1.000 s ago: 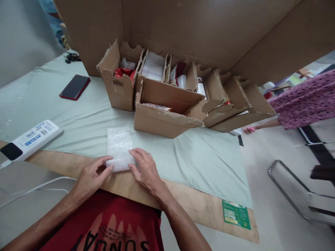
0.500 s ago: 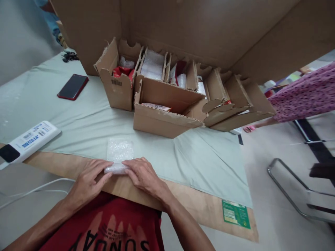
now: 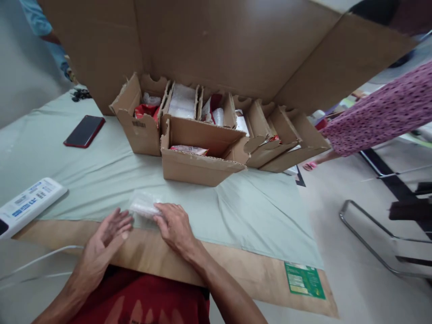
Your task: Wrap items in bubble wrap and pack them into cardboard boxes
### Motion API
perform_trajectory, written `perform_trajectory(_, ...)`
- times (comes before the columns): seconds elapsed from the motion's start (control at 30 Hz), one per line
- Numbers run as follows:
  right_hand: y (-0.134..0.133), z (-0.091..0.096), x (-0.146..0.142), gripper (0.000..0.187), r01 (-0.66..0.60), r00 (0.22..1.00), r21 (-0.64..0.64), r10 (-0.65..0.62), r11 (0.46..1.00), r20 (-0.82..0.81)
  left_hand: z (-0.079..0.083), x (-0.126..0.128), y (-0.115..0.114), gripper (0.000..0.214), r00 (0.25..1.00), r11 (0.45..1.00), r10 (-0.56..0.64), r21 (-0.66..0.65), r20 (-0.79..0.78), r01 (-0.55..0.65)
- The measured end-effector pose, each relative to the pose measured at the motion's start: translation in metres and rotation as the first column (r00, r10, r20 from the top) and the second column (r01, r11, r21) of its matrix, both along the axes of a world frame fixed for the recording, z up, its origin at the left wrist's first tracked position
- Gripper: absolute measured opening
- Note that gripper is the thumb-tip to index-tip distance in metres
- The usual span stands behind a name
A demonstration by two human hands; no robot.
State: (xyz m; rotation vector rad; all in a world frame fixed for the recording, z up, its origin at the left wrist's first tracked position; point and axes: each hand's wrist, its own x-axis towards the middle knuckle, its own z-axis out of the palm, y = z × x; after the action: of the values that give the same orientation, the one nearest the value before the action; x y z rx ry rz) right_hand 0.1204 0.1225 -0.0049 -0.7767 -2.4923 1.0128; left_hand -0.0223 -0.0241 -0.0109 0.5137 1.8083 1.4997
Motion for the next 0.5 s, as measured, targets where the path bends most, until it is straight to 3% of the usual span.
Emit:
perform_trajectory(0.1,-0.013,0.011,0.009,0.024,-0.031,0.997,-0.262,0.011,0.965,-0.075,0.009,0.008,0.011,0.078,0.945,0.988,-0.131,0.121,0.299,0.098)
perform_trajectory(0.2,-0.016,0.015,0.028,0.022,0.063,0.993,-0.281,-0.089,0.958,-0.081,0.013,0.009,0.023,0.065,0.933,0.977,-0.205,0.109,0.294,0.181)
perform_trajectory(0.3,-0.003,0.019,0.05,0.058,0.187,0.963,-0.331,-0.239,0.925,-0.124,0.013,0.01,0.033,0.051,0.945,0.951,-0.309,0.02,0.107,0.309)
perform_trajectory(0.37,0.009,0.026,0.061,0.084,0.109,0.967,-0.48,-0.205,0.87,-0.15,0.013,0.016,0.041,0.044,0.901,0.903,-0.426,0.013,-0.083,0.429)
perform_trajectory(0.4,0.014,0.03,0.064,0.088,0.057,0.975,-0.534,-0.163,0.843,-0.153,0.015,0.02,0.046,0.042,0.865,0.878,-0.465,0.022,-0.191,0.477)
perform_trajectory(0.43,0.019,0.036,0.066,0.082,0.021,0.982,-0.561,-0.122,0.828,-0.143,0.016,0.024,0.051,0.042,0.827,0.86,-0.477,0.034,-0.299,0.509)
perform_trajectory(0.5,0.028,0.05,0.068,0.049,0.013,0.993,-0.525,-0.072,0.851,-0.091,0.023,0.033,0.062,0.044,0.754,0.843,-0.435,0.069,-0.492,0.533)
